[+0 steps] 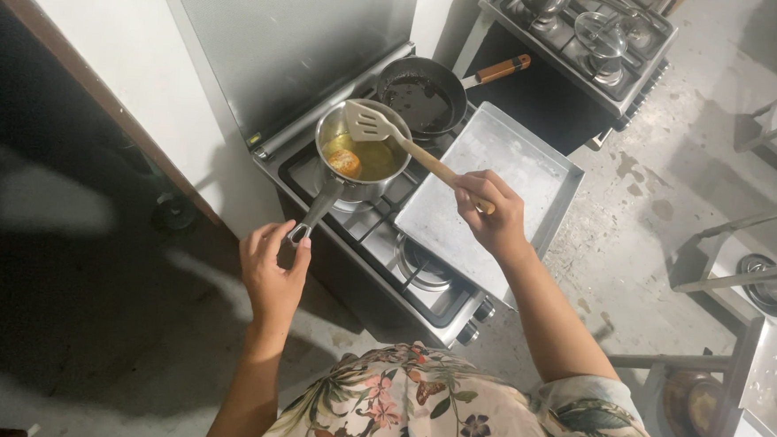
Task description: Frying dough balls in a pot of oil and transferring them to a metal tray.
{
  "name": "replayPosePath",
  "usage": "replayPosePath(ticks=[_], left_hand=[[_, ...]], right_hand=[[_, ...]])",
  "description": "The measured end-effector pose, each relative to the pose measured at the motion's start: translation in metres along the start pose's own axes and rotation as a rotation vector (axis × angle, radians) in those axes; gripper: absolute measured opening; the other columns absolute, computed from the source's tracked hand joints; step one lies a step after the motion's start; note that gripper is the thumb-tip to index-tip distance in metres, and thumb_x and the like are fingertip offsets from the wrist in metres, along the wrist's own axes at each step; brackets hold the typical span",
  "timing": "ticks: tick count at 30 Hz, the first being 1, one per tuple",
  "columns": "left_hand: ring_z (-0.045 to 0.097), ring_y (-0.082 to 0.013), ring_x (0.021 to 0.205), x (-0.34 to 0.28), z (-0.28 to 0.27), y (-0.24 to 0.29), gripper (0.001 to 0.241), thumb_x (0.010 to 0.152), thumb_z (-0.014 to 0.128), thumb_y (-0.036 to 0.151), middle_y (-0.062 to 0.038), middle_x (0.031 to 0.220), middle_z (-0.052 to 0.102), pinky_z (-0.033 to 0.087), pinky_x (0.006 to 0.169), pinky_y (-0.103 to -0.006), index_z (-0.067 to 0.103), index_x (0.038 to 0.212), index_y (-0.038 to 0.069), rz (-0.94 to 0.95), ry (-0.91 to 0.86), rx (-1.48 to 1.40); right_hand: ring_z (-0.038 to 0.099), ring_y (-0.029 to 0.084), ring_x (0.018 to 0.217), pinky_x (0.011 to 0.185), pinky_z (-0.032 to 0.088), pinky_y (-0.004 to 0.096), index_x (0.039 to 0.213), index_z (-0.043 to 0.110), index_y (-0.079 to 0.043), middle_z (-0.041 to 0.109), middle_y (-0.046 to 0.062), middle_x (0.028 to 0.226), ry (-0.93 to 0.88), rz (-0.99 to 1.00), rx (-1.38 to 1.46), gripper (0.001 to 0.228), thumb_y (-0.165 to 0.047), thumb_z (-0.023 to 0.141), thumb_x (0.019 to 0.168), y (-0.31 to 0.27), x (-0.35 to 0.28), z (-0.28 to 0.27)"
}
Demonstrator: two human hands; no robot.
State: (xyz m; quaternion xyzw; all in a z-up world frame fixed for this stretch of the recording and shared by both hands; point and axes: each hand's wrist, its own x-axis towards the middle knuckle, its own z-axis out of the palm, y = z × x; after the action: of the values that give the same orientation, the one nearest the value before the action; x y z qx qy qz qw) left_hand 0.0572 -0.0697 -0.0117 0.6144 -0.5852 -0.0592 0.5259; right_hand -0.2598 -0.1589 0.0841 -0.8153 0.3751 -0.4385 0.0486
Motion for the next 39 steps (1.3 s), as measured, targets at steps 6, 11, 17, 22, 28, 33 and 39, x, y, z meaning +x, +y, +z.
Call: replayPosePath(ticks=[6, 11, 17, 22, 28, 33, 39], left_hand=[[0.060, -0.0327, 0.108, 0.003, -0.005, 0.013, 0.031, 0.091, 0.076, 0.008, -0.013, 0.115, 0.066, 0.050, 0.094, -0.0453, 0.068, 0.121, 0.003, 0.068, 0.091, -0.074], [0.063, -0.0205, 0.093, -0.019, 0.014, 0.005, 0.025, 0.096, 0.071, 0.003, -0.006, 0.099, 0.067, 0.052, 0.084, -0.0359, 0.067, 0.121, 0.005, 0.126, 0.109, -0.197], [0.064, -0.0115, 0.075, -0.041, 0.034, 0.046, 0.020, 0.095, 0.070, 0.002, -0.004, 0.090, 0.066, 0.054, 0.064, -0.0269, 0.069, 0.114, 0.006, 0.069, -0.067, -0.400], [0.066, -0.0171, 0.070, -0.054, 0.047, 0.077, 0.022, 0.089, 0.075, 0.009, -0.006, 0.085, 0.067, 0.054, 0.063, -0.0314, 0.070, 0.110, 0.005, -0.081, -0.373, -0.390], [0.068, -0.0303, 0.088, -0.079, 0.066, 0.098, 0.026, 0.088, 0.075, 0.019, -0.010, 0.093, 0.068, 0.054, 0.077, -0.0412, 0.068, 0.109, 0.005, 0.101, -0.703, -0.289], [0.069, -0.0298, 0.089, -0.092, 0.089, 0.121, 0.027, 0.089, 0.075, 0.020, -0.010, 0.098, 0.069, 0.055, 0.076, -0.0408, 0.068, 0.110, 0.005, 0.068, -0.759, -0.247], [0.069, -0.0277, 0.086, -0.106, 0.108, 0.164, 0.027, 0.091, 0.073, 0.022, -0.010, 0.096, 0.069, 0.055, 0.075, -0.0398, 0.069, 0.112, 0.006, 0.028, -0.848, -0.189]], right_hand=[[0.072, 0.018, 0.082, 0.067, 0.060, 0.028, 0.105, 0.068, -0.001, 0.073, 0.013, 0.102, 0.066, 0.000, 0.049, 0.006, -0.002, 0.068, 0.099, 0.028, -0.021, 0.008], [0.075, 0.018, 0.075, 0.068, 0.066, 0.032, 0.103, 0.068, 0.000, 0.074, 0.011, 0.089, 0.429, 0.370, 0.454, 0.015, -0.012, 0.060, 0.107, 0.055, -0.041, -0.006], [0.073, 0.021, 0.075, 0.070, 0.064, 0.033, 0.112, 0.062, 0.001, 0.071, 0.015, 0.089, 0.744, 0.662, 0.643, 0.022, -0.021, 0.059, 0.110, 0.081, -0.099, -0.050], [0.071, 0.021, 0.073, 0.068, 0.063, 0.034, 0.108, 0.059, -0.001, 0.070, 0.015, 0.086, 0.849, 0.784, 0.573, 0.017, -0.018, 0.060, 0.108, 0.110, -0.159, -0.074], [0.069, 0.020, 0.067, 0.065, 0.062, 0.033, 0.106, 0.061, 0.000, 0.069, 0.014, 0.083, 0.837, 0.811, 0.487, 0.017, -0.017, 0.059, 0.109, 0.141, -0.203, -0.094], [0.069, 0.020, 0.071, 0.069, 0.062, 0.034, 0.108, 0.062, 0.001, 0.069, 0.014, 0.085, 0.768, 0.841, 0.563, 0.017, -0.015, 0.060, 0.110, 0.165, -0.233, -0.089], [0.073, 0.021, 0.080, 0.076, 0.064, 0.034, 0.112, 0.062, 0.003, 0.071, 0.015, 0.091, 0.676, 0.903, 0.744, 0.019, -0.015, 0.056, 0.109, 0.169, -0.249, -0.079]])
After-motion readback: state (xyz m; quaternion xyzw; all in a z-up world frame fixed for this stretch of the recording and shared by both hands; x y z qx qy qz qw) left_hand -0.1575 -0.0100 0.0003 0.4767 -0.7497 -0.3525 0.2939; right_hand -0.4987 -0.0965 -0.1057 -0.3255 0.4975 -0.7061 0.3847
